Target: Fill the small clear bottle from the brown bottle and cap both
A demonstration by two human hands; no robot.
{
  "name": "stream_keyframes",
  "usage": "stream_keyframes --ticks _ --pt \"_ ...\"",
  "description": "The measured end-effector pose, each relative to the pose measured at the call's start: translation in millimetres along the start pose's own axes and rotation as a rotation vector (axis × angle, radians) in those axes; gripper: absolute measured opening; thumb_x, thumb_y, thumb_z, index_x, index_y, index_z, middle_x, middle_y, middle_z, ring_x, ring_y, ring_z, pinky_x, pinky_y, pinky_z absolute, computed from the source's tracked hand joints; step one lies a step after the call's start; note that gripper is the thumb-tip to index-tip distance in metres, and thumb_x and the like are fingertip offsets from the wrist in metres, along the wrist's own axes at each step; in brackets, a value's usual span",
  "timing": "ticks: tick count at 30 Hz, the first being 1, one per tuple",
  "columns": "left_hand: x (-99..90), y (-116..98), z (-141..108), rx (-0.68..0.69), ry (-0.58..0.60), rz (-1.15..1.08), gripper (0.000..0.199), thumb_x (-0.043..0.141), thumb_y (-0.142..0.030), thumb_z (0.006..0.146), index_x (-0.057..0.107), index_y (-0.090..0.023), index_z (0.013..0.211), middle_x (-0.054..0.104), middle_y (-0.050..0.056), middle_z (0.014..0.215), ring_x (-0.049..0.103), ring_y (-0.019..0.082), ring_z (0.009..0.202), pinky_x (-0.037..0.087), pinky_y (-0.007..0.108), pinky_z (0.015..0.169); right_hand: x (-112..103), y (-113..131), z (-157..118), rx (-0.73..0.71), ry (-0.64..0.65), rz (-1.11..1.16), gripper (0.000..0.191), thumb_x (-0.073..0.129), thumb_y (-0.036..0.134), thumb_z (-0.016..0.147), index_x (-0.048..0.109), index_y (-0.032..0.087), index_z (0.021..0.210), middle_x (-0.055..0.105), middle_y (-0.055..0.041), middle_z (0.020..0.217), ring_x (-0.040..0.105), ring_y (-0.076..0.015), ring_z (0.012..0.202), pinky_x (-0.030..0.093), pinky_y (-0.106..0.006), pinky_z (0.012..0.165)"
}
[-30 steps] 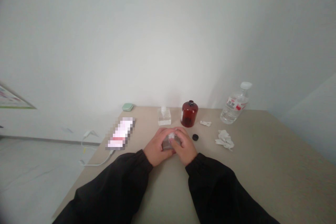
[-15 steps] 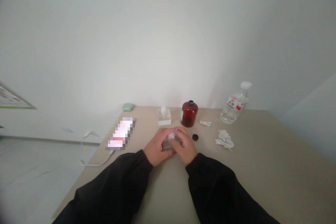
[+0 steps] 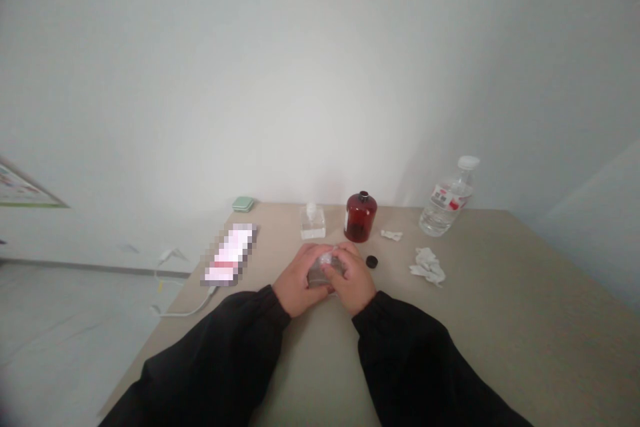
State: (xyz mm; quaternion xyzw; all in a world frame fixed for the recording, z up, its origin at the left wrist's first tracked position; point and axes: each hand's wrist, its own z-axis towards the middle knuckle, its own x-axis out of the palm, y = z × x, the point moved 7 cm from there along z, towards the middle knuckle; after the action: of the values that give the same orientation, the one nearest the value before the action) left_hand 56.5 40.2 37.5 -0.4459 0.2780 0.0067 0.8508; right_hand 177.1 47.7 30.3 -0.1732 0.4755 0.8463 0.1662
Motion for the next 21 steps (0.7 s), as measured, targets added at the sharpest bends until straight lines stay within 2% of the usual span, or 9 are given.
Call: stream_keyframes --ticks 5,12,21 --pt "0.9 3.4 0.0 -0.007 -0.004 -0.013 0.068 0.074 -0.013 0.069 0.049 -0.024 0.131 0.053 0.006 0.120 0.051 0.024 0.114 0.043 0.039 0.104 0.6 1.6 -0.1 -0.007 -0.007 0.015 0.012 0.058 0.028 0.084 0.067 0.020 0.086 0.058 -0.0054 0.089 0.059 -0.0227 0.086 0.050 -0.038 0.080" --pt "2.2 7.0 -0.5 -0.024 0.000 -0.010 0.070 0.075 -0.015 0.070 0.048 -0.024 0.134 0.052 0.008 0.121 0.051 0.025 0.114 0.043 0.042 0.105 4.0 3.3 -1.2 -0.039 0.054 0.048 0.020 0.055 0.028 0.086 0.067 0.019 0.099 0.063 -0.0091 0.102 0.060 -0.0249 0.100 0.048 -0.039 0.089" --pt "2.4 4.0 0.8 -0.027 0.011 0.008 0.068 0.075 -0.016 0.071 0.049 -0.025 0.133 0.053 0.007 0.119 0.051 0.024 0.114 0.043 0.040 0.104 1.0 0.4 -0.3 -0.007 0.016 -0.035 0.019 0.059 0.029 0.084 0.072 0.019 0.094 0.063 -0.0075 0.095 0.061 -0.0238 0.093 0.050 -0.038 0.085"
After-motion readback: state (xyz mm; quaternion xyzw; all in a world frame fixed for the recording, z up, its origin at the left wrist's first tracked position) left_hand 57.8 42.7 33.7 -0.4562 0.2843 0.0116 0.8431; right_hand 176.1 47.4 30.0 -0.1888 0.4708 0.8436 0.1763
